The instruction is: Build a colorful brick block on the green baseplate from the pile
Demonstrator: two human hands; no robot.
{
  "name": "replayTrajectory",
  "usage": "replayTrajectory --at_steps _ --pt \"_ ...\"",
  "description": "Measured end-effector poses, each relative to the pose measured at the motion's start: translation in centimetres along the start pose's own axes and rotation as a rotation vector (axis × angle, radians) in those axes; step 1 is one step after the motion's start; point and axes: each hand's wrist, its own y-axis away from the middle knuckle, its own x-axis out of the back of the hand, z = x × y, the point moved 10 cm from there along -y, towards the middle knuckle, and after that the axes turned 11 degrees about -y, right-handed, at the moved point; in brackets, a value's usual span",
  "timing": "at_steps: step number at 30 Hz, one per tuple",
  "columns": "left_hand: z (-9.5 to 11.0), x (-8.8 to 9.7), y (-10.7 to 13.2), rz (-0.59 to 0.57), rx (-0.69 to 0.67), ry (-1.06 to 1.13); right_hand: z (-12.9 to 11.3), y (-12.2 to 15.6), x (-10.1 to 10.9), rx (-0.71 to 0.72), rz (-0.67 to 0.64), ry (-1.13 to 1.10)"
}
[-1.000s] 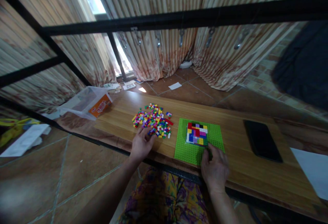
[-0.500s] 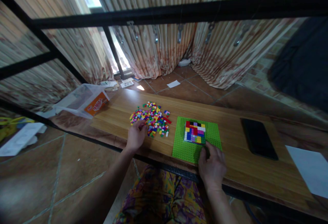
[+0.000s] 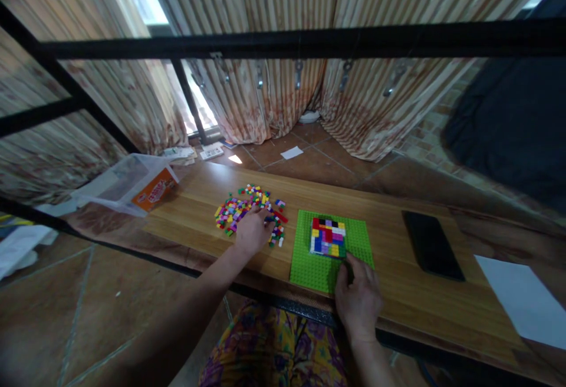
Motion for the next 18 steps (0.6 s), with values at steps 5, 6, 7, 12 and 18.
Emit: replayTrajectory --at_steps 5,6,7,12,18 --pt "-0.7 -0.1 0.6 0.032 -0.015 0.051 0.0 0.0 0.0 0.002 0.009 -0.008" --pt "-1.0 0.0 0.7 0.038 -0.019 0.053 0.0 0.0 0.0 -0.001 0.009 -0.007" --pt "-1.2 0.1 0.9 0.045 -0.023 0.047 0.0 0.0 0.0 -0.003 0.009 -0.008" --pt "-1.1 0.4 0.7 0.044 -0.046 -0.021 0.0 0.0 0.0 -0.011 0.007 -0.019" --pt "0.4 0.3 0.1 0.024 -0.056 -0.095 -0.1 -0.1 -0.2 -0.023 -0.004 -0.040"
